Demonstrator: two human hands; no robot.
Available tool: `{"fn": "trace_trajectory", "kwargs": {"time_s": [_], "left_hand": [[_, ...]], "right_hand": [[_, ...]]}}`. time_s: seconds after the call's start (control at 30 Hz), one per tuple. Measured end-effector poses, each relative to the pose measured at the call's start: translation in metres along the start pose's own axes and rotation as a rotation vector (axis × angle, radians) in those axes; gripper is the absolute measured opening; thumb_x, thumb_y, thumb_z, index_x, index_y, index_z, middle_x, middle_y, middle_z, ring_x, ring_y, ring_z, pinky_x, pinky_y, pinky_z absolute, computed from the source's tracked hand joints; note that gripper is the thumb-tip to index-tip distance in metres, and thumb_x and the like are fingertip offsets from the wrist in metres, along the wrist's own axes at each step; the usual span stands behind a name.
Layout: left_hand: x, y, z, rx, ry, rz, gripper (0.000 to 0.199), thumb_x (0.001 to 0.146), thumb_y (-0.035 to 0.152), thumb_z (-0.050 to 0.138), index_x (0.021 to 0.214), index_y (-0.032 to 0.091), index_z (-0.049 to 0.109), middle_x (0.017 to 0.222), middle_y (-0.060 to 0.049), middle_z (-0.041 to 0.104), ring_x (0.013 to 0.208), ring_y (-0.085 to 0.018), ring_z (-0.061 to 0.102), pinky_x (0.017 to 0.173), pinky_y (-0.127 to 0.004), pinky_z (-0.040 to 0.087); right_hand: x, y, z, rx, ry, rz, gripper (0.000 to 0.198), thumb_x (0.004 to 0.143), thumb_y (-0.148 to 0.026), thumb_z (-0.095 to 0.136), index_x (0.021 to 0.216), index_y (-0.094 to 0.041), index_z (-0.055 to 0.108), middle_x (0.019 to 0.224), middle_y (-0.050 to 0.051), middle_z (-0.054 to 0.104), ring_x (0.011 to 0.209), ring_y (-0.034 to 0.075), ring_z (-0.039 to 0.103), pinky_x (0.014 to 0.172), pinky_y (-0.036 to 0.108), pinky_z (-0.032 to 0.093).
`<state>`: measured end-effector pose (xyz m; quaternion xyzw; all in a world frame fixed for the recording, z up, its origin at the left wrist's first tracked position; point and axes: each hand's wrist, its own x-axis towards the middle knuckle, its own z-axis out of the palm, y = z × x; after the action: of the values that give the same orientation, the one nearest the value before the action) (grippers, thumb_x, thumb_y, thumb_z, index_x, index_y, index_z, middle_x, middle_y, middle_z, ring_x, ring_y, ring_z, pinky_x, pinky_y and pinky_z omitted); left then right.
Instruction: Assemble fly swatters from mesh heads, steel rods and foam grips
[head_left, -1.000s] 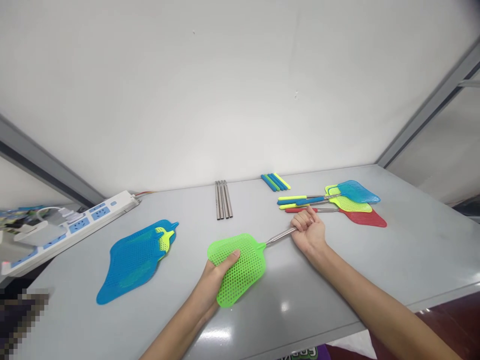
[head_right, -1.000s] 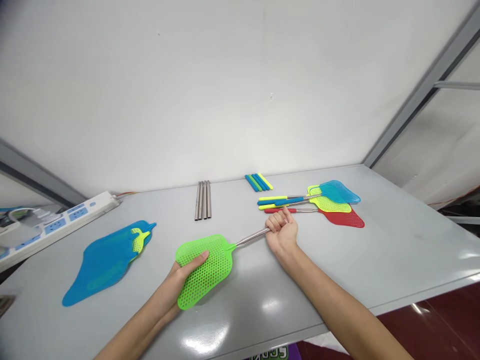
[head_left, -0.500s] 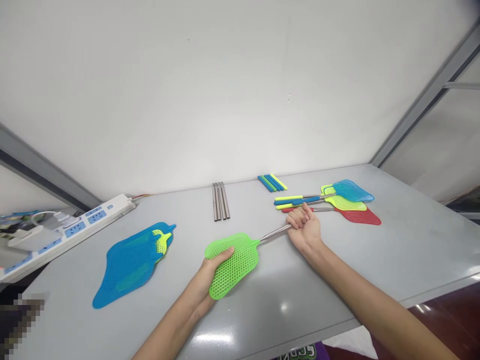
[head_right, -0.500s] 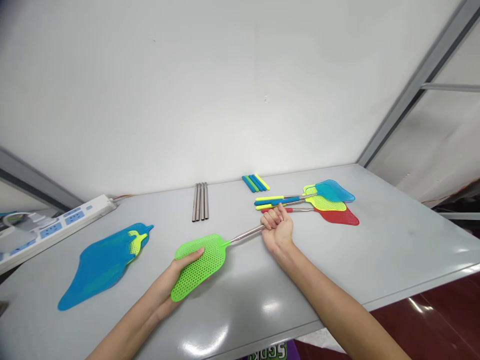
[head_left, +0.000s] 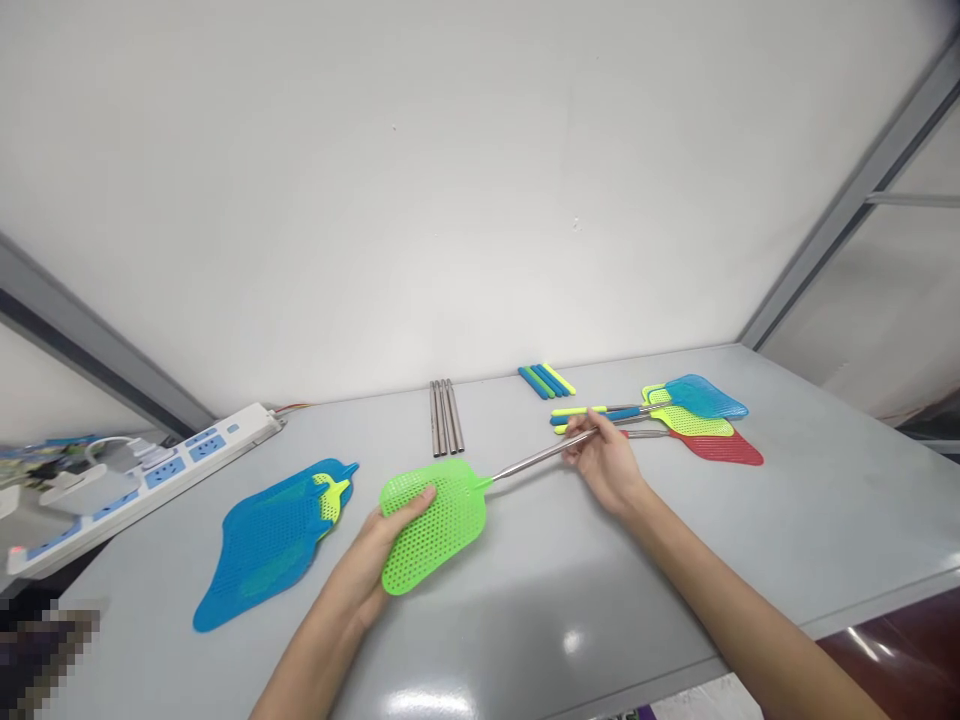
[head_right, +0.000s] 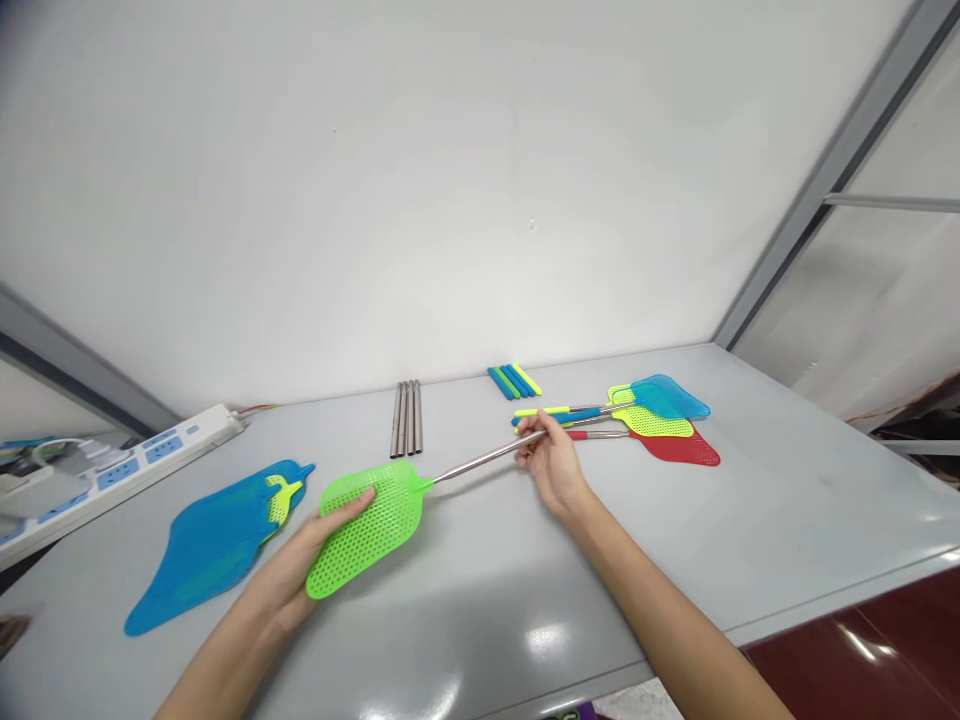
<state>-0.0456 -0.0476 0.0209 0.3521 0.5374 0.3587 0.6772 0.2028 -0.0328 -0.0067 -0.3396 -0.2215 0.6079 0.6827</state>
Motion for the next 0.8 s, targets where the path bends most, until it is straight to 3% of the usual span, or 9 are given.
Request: {"fn": "trace_trajectory", "kwargs": {"time_s": [0.13,0.2,0.37,0.43,0.53,0.63,0.8], "left_hand": [[0.012,0.005,-0.021,0.343,0.429,0.325,0.053,0.058,0.043,0.064,0.103,0.019,0.049,0.101,-0.01,0.058,0.092,-0.024,0.055,0.07,-0.032,0.047],[0.018,0.004,-0.029,0.52,0.534,0.398,0.052,0.059,0.046,0.061,0.102,0.021,0.049,0.102,-0.009,0.056,0.098,-0.025,0.051,0.072,-0.032,0.045],[0.025,-0.004,-0.033,0.668,0.446,0.447,0.054,0.064,0.051,0.052,0.108,0.021,0.045,0.097,-0.008,0.053,0.068,-0.018,0.058,0.059,-0.03,0.046],[0.026,-0.008,-0.031,0.737,0.457,0.469,0.056,0.065,0.052,0.05,0.112,0.022,0.042,0.101,-0.008,0.051,0.064,-0.017,0.057,0.06,-0.032,0.046],[0.027,-0.014,-0.026,0.88,0.506,0.558,0.058,0.066,0.05,0.049,0.117,0.023,0.04,0.109,-0.009,0.047,0.082,-0.021,0.054,0.075,-0.038,0.043],[0.026,-0.018,-0.021,1.004,0.513,0.656,0.06,0.067,0.048,0.05,0.119,0.023,0.038,0.115,-0.009,0.041,0.108,-0.025,0.039,0.09,-0.041,0.032],[0.02,-0.021,-0.014,1.048,0.449,0.673,0.063,0.069,0.046,0.05,0.125,0.025,0.03,0.125,-0.009,0.028,0.119,-0.025,0.025,0.096,-0.043,0.025]], "right_hand": [[-0.003,0.012,0.001,-0.149,-0.094,0.233,0.021,0.068,-0.039,0.054,0.067,-0.018,0.052,0.048,-0.006,0.03,0.041,0.006,0.029,0.04,0.021,0.023],[-0.003,0.016,0.001,-0.14,-0.11,0.269,0.021,0.068,-0.038,0.055,0.067,-0.018,0.052,0.046,-0.007,0.029,0.04,0.006,0.029,0.041,0.021,0.023],[-0.001,0.017,-0.003,-0.09,-0.057,0.24,0.019,0.068,-0.034,0.054,0.065,-0.016,0.053,0.045,-0.006,0.033,0.041,0.006,0.033,0.042,0.021,0.026],[0.0,0.015,-0.004,-0.08,-0.034,0.244,0.019,0.068,-0.034,0.054,0.065,-0.015,0.054,0.044,-0.006,0.033,0.04,0.006,0.034,0.041,0.021,0.026],[0.001,0.014,-0.005,-0.071,-0.026,0.255,0.019,0.067,-0.033,0.055,0.065,-0.014,0.056,0.044,-0.005,0.033,0.04,0.006,0.034,0.042,0.021,0.027],[0.0,0.014,-0.003,-0.065,-0.047,0.263,0.021,0.067,-0.035,0.055,0.068,-0.014,0.058,0.045,-0.005,0.035,0.041,0.007,0.034,0.042,0.021,0.028],[-0.007,0.013,0.003,-0.082,-0.155,0.304,0.026,0.069,-0.04,0.051,0.071,-0.015,0.059,0.046,-0.004,0.035,0.043,0.007,0.035,0.044,0.022,0.029]]}}
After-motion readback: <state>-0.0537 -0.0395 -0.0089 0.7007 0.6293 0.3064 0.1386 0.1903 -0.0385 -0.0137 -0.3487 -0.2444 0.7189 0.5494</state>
